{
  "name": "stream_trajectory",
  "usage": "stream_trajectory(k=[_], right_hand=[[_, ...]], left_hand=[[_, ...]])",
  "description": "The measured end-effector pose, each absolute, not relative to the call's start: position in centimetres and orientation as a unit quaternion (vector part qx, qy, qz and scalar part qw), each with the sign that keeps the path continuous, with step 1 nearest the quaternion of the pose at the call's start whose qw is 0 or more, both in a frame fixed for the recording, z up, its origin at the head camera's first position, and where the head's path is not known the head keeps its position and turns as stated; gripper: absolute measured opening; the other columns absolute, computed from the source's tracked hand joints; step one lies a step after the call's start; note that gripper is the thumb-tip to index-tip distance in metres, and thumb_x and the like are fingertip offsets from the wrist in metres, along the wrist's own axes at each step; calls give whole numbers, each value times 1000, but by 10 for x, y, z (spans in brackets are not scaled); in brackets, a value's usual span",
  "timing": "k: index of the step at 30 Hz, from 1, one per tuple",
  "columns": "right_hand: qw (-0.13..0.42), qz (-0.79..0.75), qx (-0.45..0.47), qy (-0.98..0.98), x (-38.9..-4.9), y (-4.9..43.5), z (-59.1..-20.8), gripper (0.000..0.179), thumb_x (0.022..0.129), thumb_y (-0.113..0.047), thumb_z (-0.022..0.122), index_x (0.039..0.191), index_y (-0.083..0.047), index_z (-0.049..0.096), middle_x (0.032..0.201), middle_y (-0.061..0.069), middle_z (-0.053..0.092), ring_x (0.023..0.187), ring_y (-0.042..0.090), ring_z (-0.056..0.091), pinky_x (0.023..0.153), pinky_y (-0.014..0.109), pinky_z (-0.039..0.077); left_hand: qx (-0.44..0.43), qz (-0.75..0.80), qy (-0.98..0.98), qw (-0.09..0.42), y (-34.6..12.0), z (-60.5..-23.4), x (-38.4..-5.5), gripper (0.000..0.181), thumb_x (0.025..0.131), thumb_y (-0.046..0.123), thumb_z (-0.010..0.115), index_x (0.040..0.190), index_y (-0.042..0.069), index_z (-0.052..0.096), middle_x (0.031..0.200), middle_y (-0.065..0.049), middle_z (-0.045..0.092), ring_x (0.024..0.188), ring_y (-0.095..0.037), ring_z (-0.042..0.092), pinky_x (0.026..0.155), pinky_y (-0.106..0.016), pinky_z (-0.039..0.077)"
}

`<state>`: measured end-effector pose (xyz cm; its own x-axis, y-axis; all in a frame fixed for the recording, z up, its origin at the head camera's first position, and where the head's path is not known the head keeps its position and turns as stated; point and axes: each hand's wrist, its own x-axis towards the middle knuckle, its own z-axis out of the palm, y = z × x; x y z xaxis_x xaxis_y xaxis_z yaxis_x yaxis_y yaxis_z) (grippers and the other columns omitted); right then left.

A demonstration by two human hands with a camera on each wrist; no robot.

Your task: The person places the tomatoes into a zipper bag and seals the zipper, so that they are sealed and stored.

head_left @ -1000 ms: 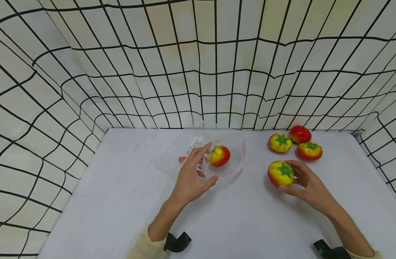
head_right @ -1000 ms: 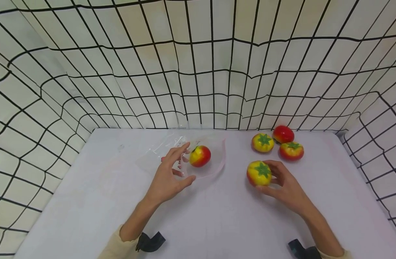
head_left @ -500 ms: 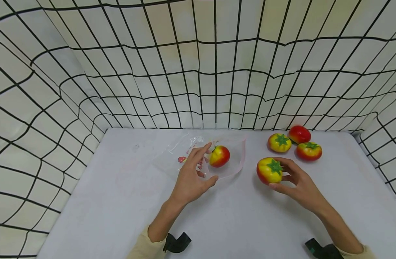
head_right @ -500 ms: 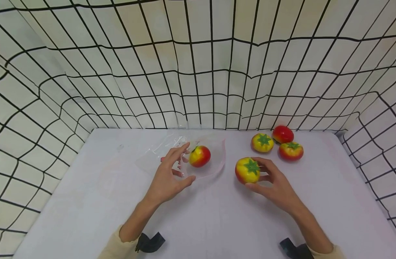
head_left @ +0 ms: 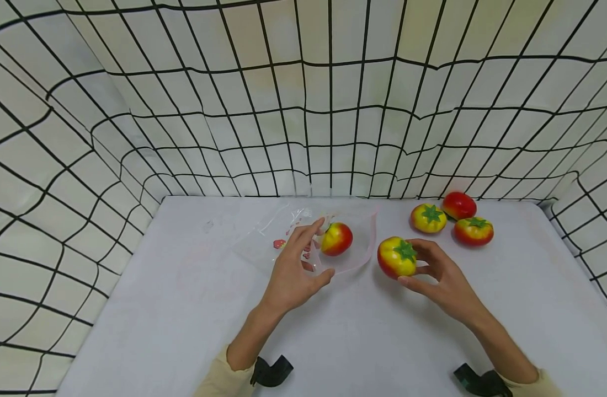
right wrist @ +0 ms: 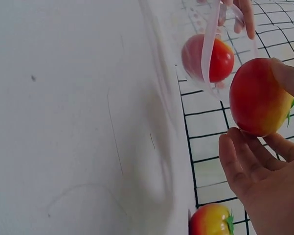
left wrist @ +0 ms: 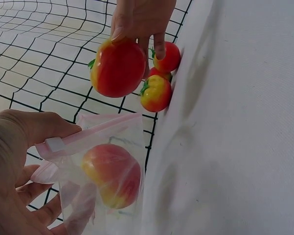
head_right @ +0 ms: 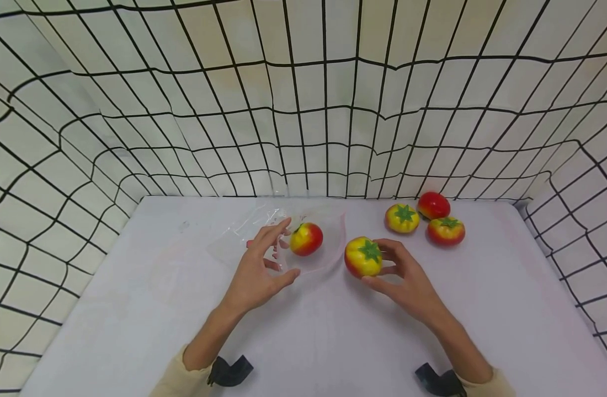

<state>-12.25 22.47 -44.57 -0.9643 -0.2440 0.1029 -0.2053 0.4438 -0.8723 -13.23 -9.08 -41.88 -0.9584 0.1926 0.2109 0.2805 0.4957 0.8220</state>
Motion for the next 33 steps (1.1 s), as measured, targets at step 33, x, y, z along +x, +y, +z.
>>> stream_trajectory(k=[33], right_hand=[[-30, -503, -118, 856, -133, 177, -447, 69, 89, -23, 83, 149, -17, 49, 150, 5, 54, 129, 20, 54, 96, 17, 55]], left_hand=[[-156, -478, -863, 50, -90, -416, -130, 97, 76, 11, 90, 158, 32, 44, 144, -1, 56, 114, -16, 58, 78, -19, 59]])
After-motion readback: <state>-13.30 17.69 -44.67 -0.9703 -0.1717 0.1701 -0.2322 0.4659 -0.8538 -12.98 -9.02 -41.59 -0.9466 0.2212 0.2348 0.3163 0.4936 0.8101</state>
